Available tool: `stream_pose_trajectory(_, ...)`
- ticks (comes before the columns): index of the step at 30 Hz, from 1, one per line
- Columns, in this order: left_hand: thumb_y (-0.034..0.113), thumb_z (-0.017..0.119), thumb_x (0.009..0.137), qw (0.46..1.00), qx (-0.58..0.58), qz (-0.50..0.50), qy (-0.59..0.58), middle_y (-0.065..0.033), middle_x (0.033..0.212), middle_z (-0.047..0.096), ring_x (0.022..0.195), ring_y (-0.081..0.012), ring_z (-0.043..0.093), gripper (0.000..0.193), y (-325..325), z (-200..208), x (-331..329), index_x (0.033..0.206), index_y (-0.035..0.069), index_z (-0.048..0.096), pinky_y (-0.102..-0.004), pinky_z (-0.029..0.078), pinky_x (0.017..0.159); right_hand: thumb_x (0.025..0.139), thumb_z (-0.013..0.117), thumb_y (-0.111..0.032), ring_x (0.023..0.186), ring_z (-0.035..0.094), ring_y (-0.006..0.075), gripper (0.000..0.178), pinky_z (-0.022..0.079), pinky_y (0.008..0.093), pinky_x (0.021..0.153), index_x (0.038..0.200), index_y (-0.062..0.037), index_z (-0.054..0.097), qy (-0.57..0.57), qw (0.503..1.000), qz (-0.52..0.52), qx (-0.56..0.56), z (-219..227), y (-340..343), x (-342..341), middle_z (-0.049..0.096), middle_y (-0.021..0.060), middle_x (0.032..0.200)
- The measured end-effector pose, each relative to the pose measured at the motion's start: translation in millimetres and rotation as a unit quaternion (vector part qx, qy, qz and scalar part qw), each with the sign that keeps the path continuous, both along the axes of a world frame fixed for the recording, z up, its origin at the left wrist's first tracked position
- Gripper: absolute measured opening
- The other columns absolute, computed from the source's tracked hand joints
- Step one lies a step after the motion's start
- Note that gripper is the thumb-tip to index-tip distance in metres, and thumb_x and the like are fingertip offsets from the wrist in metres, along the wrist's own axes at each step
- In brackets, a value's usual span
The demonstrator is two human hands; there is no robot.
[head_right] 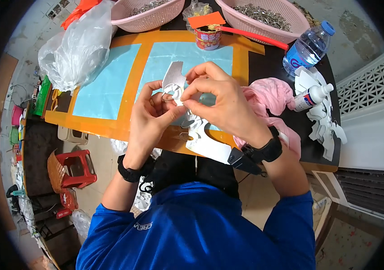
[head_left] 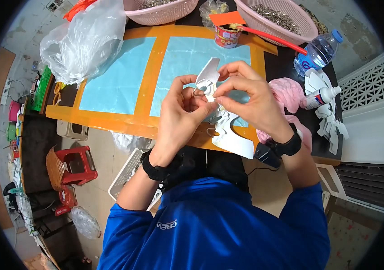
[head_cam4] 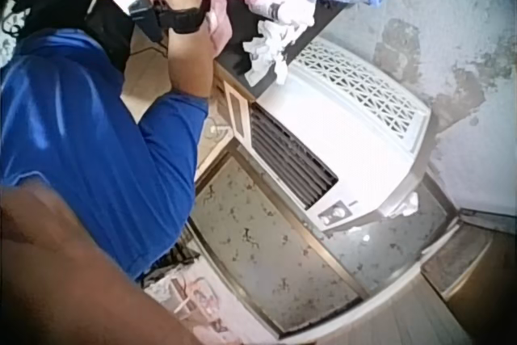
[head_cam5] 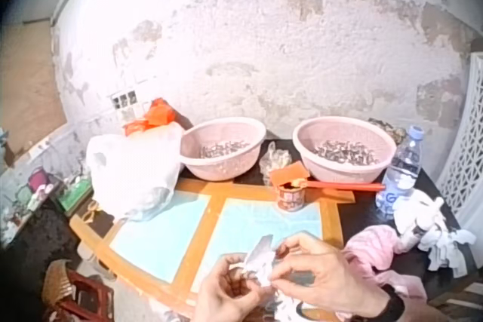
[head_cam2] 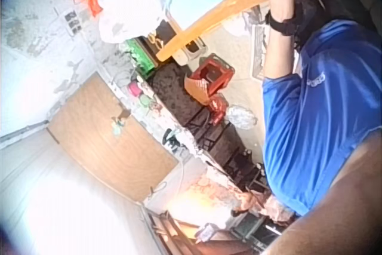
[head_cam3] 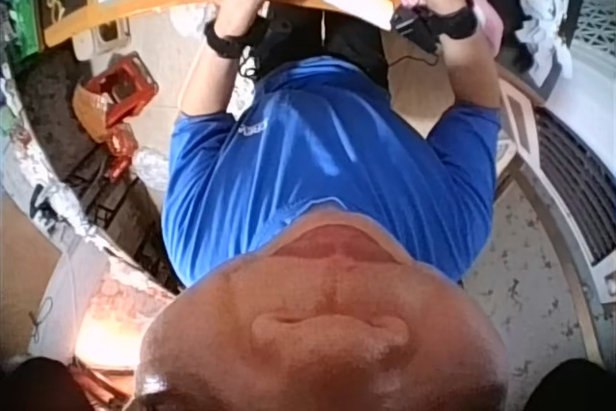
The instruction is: Assembling and cleaning decorative elements on a white shoe upper component.
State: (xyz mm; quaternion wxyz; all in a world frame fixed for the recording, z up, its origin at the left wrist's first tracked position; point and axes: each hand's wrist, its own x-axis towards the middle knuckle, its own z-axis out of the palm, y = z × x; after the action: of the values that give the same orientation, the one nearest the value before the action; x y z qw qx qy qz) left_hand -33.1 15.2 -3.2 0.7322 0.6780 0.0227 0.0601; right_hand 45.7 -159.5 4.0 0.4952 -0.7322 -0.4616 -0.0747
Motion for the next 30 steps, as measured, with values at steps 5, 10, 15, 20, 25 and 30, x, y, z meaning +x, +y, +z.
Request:
stream_pose_trajectory(5,-0.005,0.072,0.081,0.999,-0.05,-0.002,-0.007,-0.0004,0.085,0.06,0.075,-0.0042,0.058,0.048,-0.7,2.1,-1.5,0.12,-0.001,0.046,-0.0198,0.05,0.071,0.083,0.066,0.002,0.081,0.062,0.0101,0.006,0.051,0.0225,0.071,0.089,0.0016,0.065,0.185,0.981,0.033,0.058,0.8,4.8,-8.0,0.057,0.0068,0.103)
stream_pose_trajectory(10,-0.004,0.073,0.081,0.999,-0.052,0.006,0.002,-0.0017,0.086,0.061,0.075,-0.0052,0.059,0.05,-1.8,8.6,-4.2,0.122,0.0,0.045,-0.0206,0.05,0.072,0.085,0.064,0.003,0.081,0.06,0.0086,0.006,0.05,0.0218,0.069,0.092,0.0031,0.064,0.253,0.964,0.051,0.068,0.3,2.7,-7.1,0.057,0.0048,0.094)
stream_pose_trajectory(15,-0.006,0.073,0.08,0.999,-0.032,0.031,-0.022,-0.0033,0.09,0.061,0.082,-0.0095,0.062,0.053,-2.3,6.3,-4.3,0.123,0.002,0.044,-0.0252,0.053,0.08,0.086,0.065,0.002,0.08,0.058,0.0074,0.005,0.05,0.0216,0.067,0.091,0.0032,0.064,0.278,0.954,0.045,0.102,-1.2,4.9,-9.5,0.057,0.0034,0.092)
stream_pose_trajectory(20,-0.007,0.071,0.081,0.988,-0.108,0.076,-0.085,-0.0041,0.092,0.059,0.077,-0.0064,0.059,0.05,-16.1,0.2,-5.4,0.121,0.004,0.043,-0.0214,0.049,0.075,0.086,0.065,0.002,0.08,0.058,0.0063,0.006,0.049,0.0205,0.067,0.092,0.0025,0.065,0.274,0.954,0.038,0.113,2.4,4.7,-11.3,0.057,0.002,0.091)
stream_pose_trajectory(25,-0.008,0.066,0.083,0.98,-0.134,0.091,-0.116,-0.0027,0.095,0.058,0.077,-0.0067,0.055,0.047,-25.4,-3.1,-6.2,0.122,0.006,0.043,-0.0235,0.049,0.077,0.085,0.066,0.002,0.081,0.057,0.0055,0.011,0.048,0.0194,0.068,0.096,0.0012,0.063,0.304,0.944,0.046,0.122,4.5,0.9,-11.8,0.057,0.0015,0.09)
stream_pose_trajectory(30,-0.006,0.06,0.086,0.974,-0.185,0.082,-0.105,-0.0012,0.094,0.056,0.077,-0.0062,0.052,0.039,-29.8,1.7,-5.9,0.119,0.007,0.044,-0.0215,0.042,0.068,0.086,0.066,0.003,0.088,0.057,0.0052,0.029,0.048,0.0194,0.069,0.11,-0.0023,0.051,0.327,0.925,0.085,0.171,10.2,0.5,-12.4,0.056,0.0037,0.097)
